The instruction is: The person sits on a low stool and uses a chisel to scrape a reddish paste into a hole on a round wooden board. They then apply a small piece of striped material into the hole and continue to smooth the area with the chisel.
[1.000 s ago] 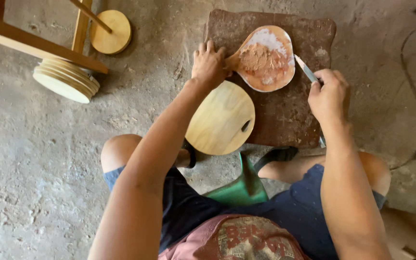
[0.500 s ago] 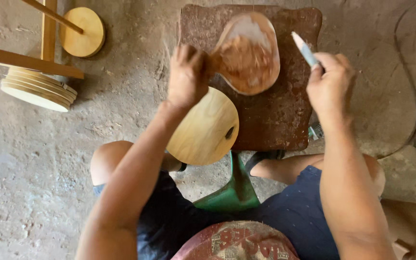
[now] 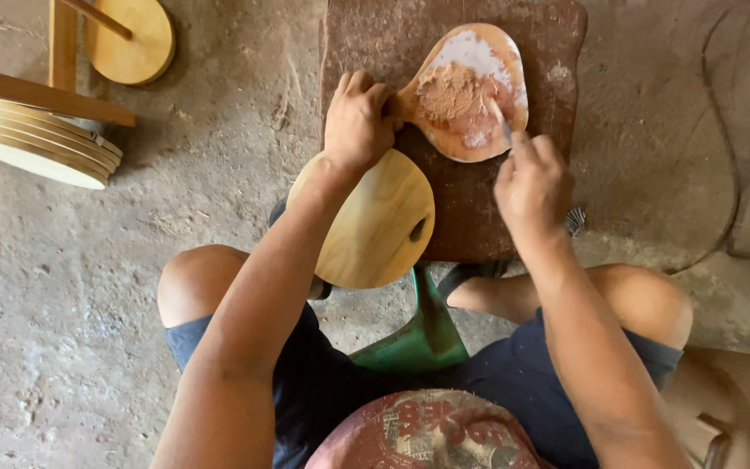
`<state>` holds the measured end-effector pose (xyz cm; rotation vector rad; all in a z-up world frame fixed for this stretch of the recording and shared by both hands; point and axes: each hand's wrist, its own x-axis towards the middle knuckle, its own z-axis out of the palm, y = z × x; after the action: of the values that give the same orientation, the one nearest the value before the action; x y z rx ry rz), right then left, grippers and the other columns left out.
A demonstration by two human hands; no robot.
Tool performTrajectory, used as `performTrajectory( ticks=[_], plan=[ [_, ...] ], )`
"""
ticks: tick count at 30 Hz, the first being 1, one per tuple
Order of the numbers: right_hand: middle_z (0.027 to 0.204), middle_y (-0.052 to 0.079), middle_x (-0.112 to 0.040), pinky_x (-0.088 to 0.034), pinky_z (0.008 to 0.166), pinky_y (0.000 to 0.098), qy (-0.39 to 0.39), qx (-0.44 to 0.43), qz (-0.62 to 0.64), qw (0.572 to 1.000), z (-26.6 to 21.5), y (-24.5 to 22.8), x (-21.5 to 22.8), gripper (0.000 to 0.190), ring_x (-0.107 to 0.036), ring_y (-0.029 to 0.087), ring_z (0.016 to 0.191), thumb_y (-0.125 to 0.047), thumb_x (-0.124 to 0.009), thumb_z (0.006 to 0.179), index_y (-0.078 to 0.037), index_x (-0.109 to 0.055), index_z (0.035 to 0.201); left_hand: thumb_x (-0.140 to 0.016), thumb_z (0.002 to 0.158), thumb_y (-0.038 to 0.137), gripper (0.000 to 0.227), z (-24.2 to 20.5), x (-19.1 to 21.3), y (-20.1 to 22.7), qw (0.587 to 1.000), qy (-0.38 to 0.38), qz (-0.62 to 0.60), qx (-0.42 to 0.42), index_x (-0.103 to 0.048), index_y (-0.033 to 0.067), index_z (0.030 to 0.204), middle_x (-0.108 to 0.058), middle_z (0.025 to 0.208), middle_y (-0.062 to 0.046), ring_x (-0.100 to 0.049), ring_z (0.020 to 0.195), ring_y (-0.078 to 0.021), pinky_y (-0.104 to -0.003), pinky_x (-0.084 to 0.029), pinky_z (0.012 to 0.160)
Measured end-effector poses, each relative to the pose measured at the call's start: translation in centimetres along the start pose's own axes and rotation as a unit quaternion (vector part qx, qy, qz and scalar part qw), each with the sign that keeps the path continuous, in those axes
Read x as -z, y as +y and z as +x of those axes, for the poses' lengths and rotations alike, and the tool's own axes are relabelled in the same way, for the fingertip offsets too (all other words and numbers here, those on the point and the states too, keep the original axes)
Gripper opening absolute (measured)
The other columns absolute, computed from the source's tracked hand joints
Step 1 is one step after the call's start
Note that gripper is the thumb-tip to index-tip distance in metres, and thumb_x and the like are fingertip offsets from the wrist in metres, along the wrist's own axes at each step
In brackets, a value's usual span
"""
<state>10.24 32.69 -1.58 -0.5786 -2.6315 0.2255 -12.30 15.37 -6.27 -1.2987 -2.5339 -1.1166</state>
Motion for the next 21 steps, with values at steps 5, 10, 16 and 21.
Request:
performTrajectory(
  ticks=[5,10,16,21],
  plan=[
    [0.091,0.015,-0.061,-0.054,0.070,0.0441,-0.019,0.032,0.027,0.999,-1.0,-1.1,0.3,0.029,-0.065,0.035,0.081,0.002,-0.069,0.091,0.000,-0.071,0.120,-0.079,0.073,0.010,0.011,0.0,0.0,0.6,1.000,0.006,-0.011,0.015,-0.072,0.0118,0.081,-0.062,0.095,-0.012,-0.057,0.098,-0.0348,-0.042,-0.050,0.088],
    [0.090,0.012,-0.065,-0.049,0.057,0.0388,-0.061,-0.052,0.042,0.996,2.2,1.2,0.1,0.020,-0.064,0.028,0.072,0.005,-0.069,0.097,-0.003,-0.077,0.112,-0.082,0.063,0.011,0.018,0.7,0.5,0.5,0.996,-0.011,-0.062,0.061,-0.073,0.0129,0.078,-0.064,0.094,-0.011,-0.058,0.098,-0.0352,-0.041,-0.050,0.085],
    [0.087,0.016,-0.063,-0.050,0.063,0.0415,-0.016,-0.009,0.089,0.996,2.6,1.8,-1.1,0.029,-0.064,0.030,0.076,0.008,-0.072,0.089,-0.001,-0.076,0.115,-0.084,0.070,0.008,0.013,0.7,-0.1,0.0,0.997,-0.002,-0.054,0.058,-0.075,0.0135,0.078,-0.064,0.094,-0.011,-0.059,0.101,-0.0352,-0.041,-0.051,0.088],
    [0.089,0.019,-0.062,-0.051,0.068,0.0452,-0.037,-0.001,0.115,0.993,1.1,0.4,-0.6,0.027,-0.064,0.037,0.080,0.005,-0.069,0.089,-0.001,-0.073,0.115,-0.076,0.078,0.010,0.010,0.3,-1.0,-0.1,0.998,-0.007,-0.010,0.064,-0.076,0.0127,0.088,-0.065,0.101,-0.011,-0.058,0.104,-0.0340,-0.042,-0.049,0.093]
  ],
)
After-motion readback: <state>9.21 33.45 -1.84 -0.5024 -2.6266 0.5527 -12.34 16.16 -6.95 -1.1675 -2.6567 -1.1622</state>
